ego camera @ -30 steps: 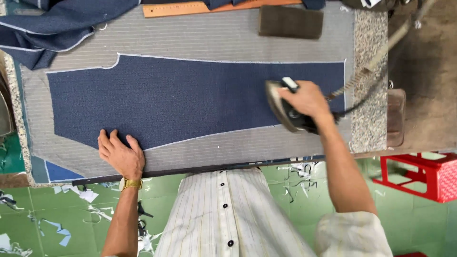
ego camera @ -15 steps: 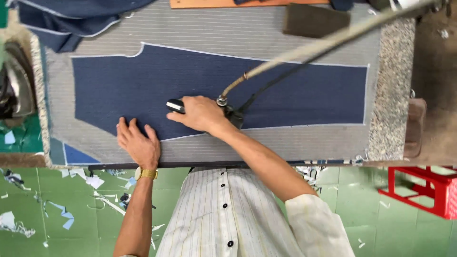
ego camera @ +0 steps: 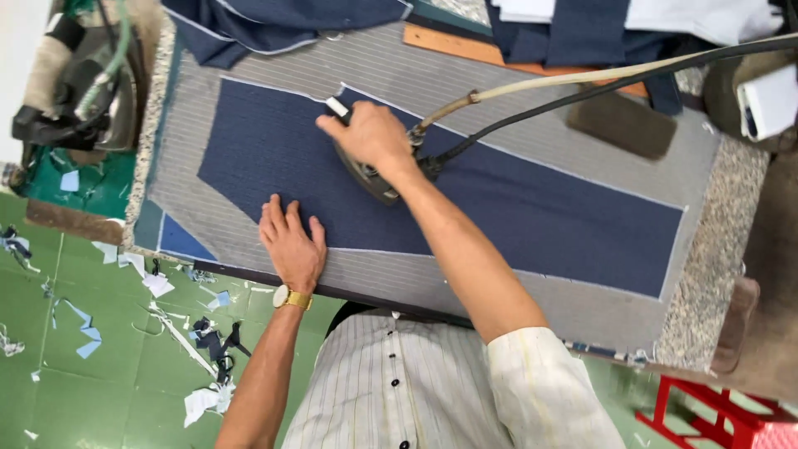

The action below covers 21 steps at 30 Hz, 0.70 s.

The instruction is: The person irons a piece of dark blue fabric on a work table using a steam iron. They move the iron back and forth across the fabric, occasionally adjusting its position with their left hand. The person also flips the fabric over to iron the other side.

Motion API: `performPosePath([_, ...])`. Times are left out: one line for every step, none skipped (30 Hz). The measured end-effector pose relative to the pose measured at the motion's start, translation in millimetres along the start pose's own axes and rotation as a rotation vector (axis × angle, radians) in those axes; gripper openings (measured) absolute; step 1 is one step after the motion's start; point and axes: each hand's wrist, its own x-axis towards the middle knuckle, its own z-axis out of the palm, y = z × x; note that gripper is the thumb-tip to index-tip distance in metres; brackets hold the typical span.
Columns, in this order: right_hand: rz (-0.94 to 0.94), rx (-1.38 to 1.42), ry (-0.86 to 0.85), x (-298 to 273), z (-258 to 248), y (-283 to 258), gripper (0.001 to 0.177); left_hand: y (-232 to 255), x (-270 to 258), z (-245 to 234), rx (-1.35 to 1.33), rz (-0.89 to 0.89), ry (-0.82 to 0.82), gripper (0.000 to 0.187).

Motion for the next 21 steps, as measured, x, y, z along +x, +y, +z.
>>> performPosePath([-0.015,-0.007,-0.006,10,2,2,0.071,-2,0,2,0.005,-0.014,0.009,0.041])
performPosePath([-0.001,0.011,0.023,20,5,4,0.066,-3,0,3,0.023,-0.005,0.002,0.042])
performPosePath([0.014,0.030,0.051,30,8,6,0.063,-5,-1,5,0.042,0.003,-0.006,0.043])
performPosePath([0.005,0.026,0.045,33,-2,1,0.063,-3,0,3,0.045,-0.006,-0.003,0.043])
performPosePath([0.055,0.026,-0.015,37,-12,-3,0.054,-2,2,0,0.012,-0.023,-0.012,0.042])
performPosePath([0.108,0.026,-0.077,40,-22,-6,0.046,1,2,-2,-0.023,-0.038,-0.023,0.043])
performPosePath([0.103,0.022,-0.083,45,-21,-1,0.046,-1,3,-2,-0.020,-0.047,-0.022,0.043])
performPosePath([0.097,0.031,-0.027,49,-20,6,0.045,-1,3,-3,-0.024,-0.044,-0.022,0.042])
performPosePath([0.090,0.041,0.030,52,-19,14,0.049,0,2,-3,-0.029,-0.040,-0.022,0.042])
performPosePath([0.093,0.038,0.030,47,-20,15,0.049,-1,1,-3,-0.033,-0.041,-0.024,0.042])
performPosePath([0.100,0.048,0.013,41,-22,18,0.048,-1,0,-4,-0.028,-0.041,-0.020,0.042])
performPosePath([0.111,0.062,0.004,35,-28,22,0.047,0,2,-3,-0.028,-0.031,-0.015,0.042])
performPosePath([0.119,0.062,0.013,32,-21,33,0.047,-4,-1,1,-0.035,-0.023,-0.016,0.042])
performPosePath([0.095,0.064,0.046,28,-16,48,0.052,-8,-3,6,-0.019,-0.016,0.003,0.041])
performPosePath([0.070,0.064,0.080,25,-12,63,0.060,-9,-4,12,-0.003,-0.009,0.022,0.042])
performPosePath([0.091,0.072,0.101,10,-18,68,0.060,-10,-5,9,-0.017,0.018,0.015,0.042])
performPosePath([0.089,0.064,0.064,-4,-23,74,0.060,-9,-5,8,-0.004,0.022,0.013,0.043])
performPosePath([0.090,0.059,0.029,-19,-29,80,0.060,-9,-4,6,0.009,0.030,0.010,0.044])
performPosePath([0.114,0.069,0.052,-35,-36,93,0.060,-9,-6,8,-0.007,0.061,0.003,0.044])
performPosePath([0.136,0.101,0.049,-51,-43,104,0.060,-10,-7,9,0.012,0.054,0.006,0.044])
performPosePath([0.156,0.134,0.046,-67,-49,115,0.059,-11,-7,11,0.032,0.046,0.009,0.045])
